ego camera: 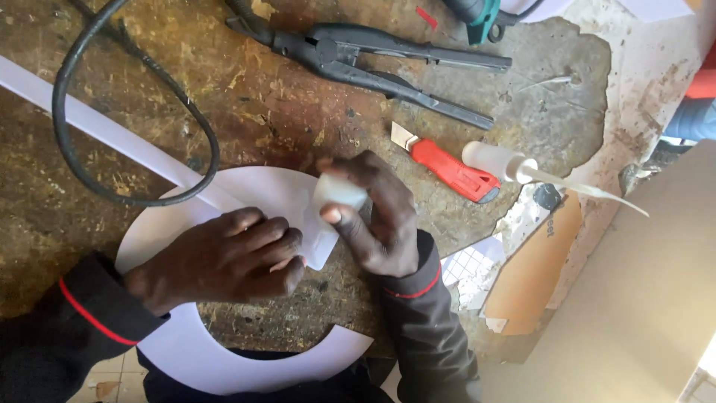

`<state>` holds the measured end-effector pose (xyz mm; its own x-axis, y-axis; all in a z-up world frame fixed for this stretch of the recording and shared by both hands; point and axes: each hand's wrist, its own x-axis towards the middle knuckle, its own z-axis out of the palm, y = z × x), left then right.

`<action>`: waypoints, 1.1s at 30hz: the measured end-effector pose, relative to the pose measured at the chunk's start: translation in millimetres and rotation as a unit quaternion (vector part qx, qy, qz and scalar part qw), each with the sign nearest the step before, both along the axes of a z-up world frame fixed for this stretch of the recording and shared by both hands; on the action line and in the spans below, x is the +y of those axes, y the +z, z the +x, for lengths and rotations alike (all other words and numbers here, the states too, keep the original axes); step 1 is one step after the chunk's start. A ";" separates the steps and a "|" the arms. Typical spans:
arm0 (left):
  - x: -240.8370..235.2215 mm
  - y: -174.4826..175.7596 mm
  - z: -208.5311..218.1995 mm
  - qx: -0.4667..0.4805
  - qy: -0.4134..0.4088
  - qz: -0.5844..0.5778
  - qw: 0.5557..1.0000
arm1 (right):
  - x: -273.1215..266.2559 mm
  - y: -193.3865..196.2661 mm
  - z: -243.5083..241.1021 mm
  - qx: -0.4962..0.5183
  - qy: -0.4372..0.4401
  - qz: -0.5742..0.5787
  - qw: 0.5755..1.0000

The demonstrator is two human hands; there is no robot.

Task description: Attaching a plastic border strip to a letter cutout using glue and a heat gun to create a 3D sign letter.

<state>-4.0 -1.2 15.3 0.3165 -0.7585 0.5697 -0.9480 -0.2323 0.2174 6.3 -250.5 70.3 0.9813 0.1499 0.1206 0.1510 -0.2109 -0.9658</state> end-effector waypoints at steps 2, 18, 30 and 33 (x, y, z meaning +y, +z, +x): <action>0.4 0.6 0.9 0.001 0.001 -0.001 1.000 | 0.2 -0.3 1.9 -0.011 0.010 0.001 1.000; -0.2 2.5 0.9 0.004 0.004 -0.002 1.000 | 5.0 -3.1 1.1 -0.061 0.046 -0.011 0.997; 0.3 0.2 0.3 0.002 -0.001 -0.009 1.000 | 3.0 -3.5 -0.2 -0.067 0.050 -0.019 0.996; 0.2 0.9 -0.1 0.002 0.003 -0.012 1.000 | 3.4 -3.7 -0.3 -0.071 0.052 -0.015 0.996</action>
<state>-4.2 -1.0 16.2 0.3229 -0.7428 0.5865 -0.9459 -0.2322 0.2267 6.1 -247.1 66.6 0.9335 0.2553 0.2517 0.3088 -0.2162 -0.9262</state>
